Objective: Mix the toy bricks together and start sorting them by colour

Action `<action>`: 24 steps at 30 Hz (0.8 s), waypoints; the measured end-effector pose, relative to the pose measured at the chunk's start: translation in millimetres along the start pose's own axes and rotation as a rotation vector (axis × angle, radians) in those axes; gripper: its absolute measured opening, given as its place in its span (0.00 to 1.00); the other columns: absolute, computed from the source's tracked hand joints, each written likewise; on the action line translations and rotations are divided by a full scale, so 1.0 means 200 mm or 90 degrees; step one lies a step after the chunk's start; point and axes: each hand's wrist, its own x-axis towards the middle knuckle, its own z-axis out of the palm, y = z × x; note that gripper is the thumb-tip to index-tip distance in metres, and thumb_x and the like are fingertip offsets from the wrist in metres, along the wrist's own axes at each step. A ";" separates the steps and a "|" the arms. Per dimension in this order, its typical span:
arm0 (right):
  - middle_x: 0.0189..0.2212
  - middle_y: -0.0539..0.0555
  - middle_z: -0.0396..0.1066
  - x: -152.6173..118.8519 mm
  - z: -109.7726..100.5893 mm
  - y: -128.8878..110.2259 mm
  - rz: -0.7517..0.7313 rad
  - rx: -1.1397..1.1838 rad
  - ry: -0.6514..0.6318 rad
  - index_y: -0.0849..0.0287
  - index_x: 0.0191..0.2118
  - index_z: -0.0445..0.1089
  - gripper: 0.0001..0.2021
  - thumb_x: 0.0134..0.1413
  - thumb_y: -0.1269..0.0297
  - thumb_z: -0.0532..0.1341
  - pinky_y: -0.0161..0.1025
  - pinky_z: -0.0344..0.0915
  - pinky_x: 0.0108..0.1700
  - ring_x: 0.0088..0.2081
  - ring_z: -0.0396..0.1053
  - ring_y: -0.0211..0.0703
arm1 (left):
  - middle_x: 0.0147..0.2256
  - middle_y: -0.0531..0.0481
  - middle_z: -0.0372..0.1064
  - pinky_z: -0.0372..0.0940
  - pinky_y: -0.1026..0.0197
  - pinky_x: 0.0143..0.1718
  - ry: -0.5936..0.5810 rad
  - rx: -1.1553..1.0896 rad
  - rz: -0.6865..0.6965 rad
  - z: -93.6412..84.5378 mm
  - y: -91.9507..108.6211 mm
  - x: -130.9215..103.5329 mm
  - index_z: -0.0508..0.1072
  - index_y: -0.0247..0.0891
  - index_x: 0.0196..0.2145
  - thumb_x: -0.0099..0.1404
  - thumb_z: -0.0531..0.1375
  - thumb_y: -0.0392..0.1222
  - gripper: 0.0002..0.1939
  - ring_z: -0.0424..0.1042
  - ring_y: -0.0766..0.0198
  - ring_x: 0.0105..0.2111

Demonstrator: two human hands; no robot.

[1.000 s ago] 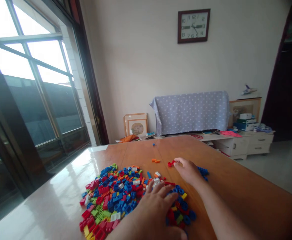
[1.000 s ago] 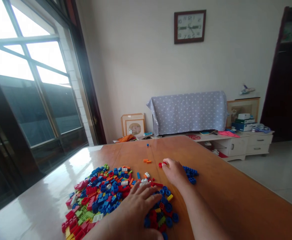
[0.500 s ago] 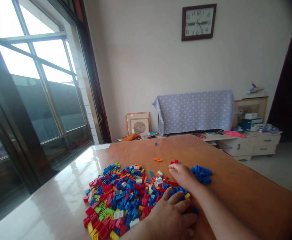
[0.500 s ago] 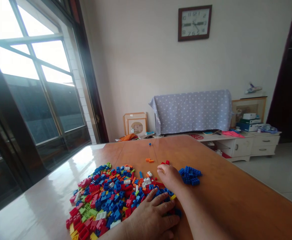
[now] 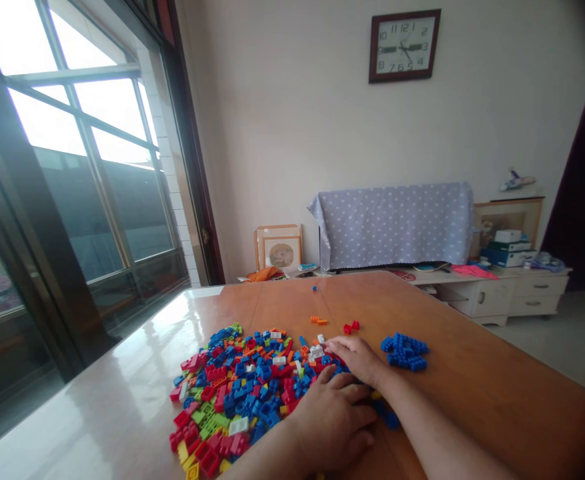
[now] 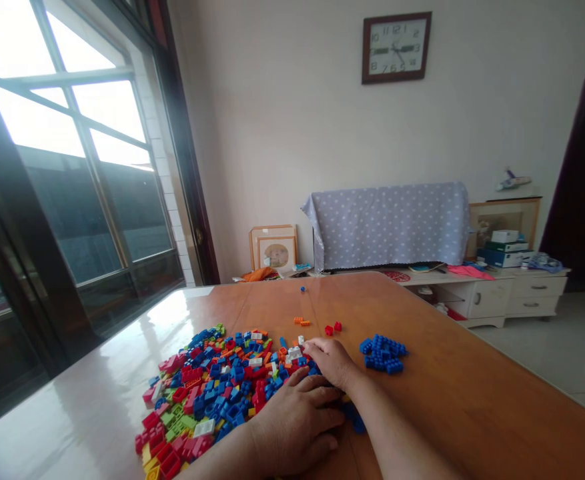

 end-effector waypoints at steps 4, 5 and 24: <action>0.37 0.56 0.80 0.00 0.01 0.01 -0.002 0.006 0.008 0.61 0.44 0.78 0.26 0.62 0.43 0.53 0.45 0.69 0.50 0.45 0.75 0.52 | 0.54 0.50 0.72 0.56 0.46 0.59 -0.002 -0.012 -0.028 -0.01 -0.03 -0.01 0.74 0.49 0.52 0.69 0.57 0.54 0.17 0.61 0.49 0.59; 0.37 0.56 0.80 0.00 0.02 0.01 -0.001 0.005 0.010 0.61 0.43 0.78 0.27 0.62 0.43 0.53 0.45 0.69 0.50 0.45 0.75 0.53 | 0.54 0.51 0.72 0.56 0.46 0.59 0.000 -0.014 -0.029 -0.01 -0.03 -0.01 0.74 0.49 0.52 0.69 0.57 0.53 0.17 0.61 0.49 0.59; 0.32 0.55 0.79 0.00 0.00 -0.06 0.038 -0.018 0.040 0.60 0.39 0.79 0.29 0.60 0.40 0.52 0.45 0.69 0.48 0.42 0.74 0.53 | 0.39 0.47 0.74 0.53 0.49 0.60 0.073 0.011 -0.031 -0.04 0.06 -0.02 0.76 0.42 0.40 0.73 0.50 0.58 0.22 0.69 0.56 0.45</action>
